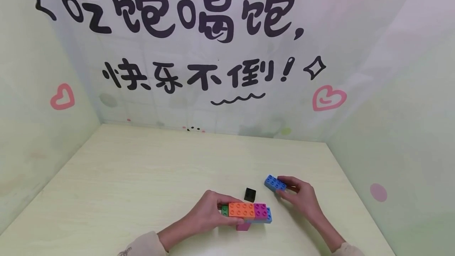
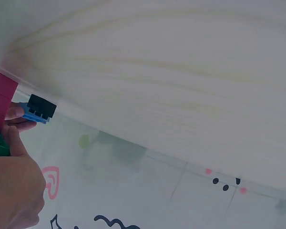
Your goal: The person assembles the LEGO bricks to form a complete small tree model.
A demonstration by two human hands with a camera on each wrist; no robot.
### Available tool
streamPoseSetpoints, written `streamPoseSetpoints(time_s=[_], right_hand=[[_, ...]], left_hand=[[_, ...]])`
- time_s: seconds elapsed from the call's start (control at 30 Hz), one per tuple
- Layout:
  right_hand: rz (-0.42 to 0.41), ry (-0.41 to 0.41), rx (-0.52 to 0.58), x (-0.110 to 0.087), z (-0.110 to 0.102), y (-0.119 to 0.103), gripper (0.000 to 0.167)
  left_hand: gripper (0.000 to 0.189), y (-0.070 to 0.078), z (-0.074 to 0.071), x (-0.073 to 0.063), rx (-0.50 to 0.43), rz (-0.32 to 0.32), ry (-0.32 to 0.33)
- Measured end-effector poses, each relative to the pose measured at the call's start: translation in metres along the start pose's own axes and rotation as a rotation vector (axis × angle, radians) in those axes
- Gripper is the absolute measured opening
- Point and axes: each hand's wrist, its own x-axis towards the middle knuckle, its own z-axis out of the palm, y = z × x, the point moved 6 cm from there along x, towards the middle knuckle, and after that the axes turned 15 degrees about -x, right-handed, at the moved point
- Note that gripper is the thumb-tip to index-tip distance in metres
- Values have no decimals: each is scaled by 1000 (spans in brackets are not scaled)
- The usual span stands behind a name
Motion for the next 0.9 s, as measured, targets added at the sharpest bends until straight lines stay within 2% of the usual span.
streamPoseSetpoints(time_s=[0.1, 0.23, 0.37, 0.47, 0.6, 0.73, 0.9], right_hand=[[-42, -13, 110, -2, -7, -9, 44], [-103, -68, 269, -7, -16, -28, 45], [-207, -130, 362, -14, -22, -55, 42], [-302, -178, 388, -22, -24, -76, 39], [-388, -255, 395, -32, -18, -97, 36], [-472, -316, 390, -41, -10, -108, 37], [-549, -345, 384, -47, -8, -114, 38]], left_hand=[[41, 0, 0, 1, 16, -2, 6], [41, 0, 0, 1, 27, -1, 8], [41, 0, 0, 1, 16, 3, -2], [41, 0, -1, 1, 8, 3, -4], [41, -1, -1, 1, 5, 7, -3], [42, -1, -1, 1, 11, 30, -8], [42, -1, -1, 1, 0, 45, -12]])
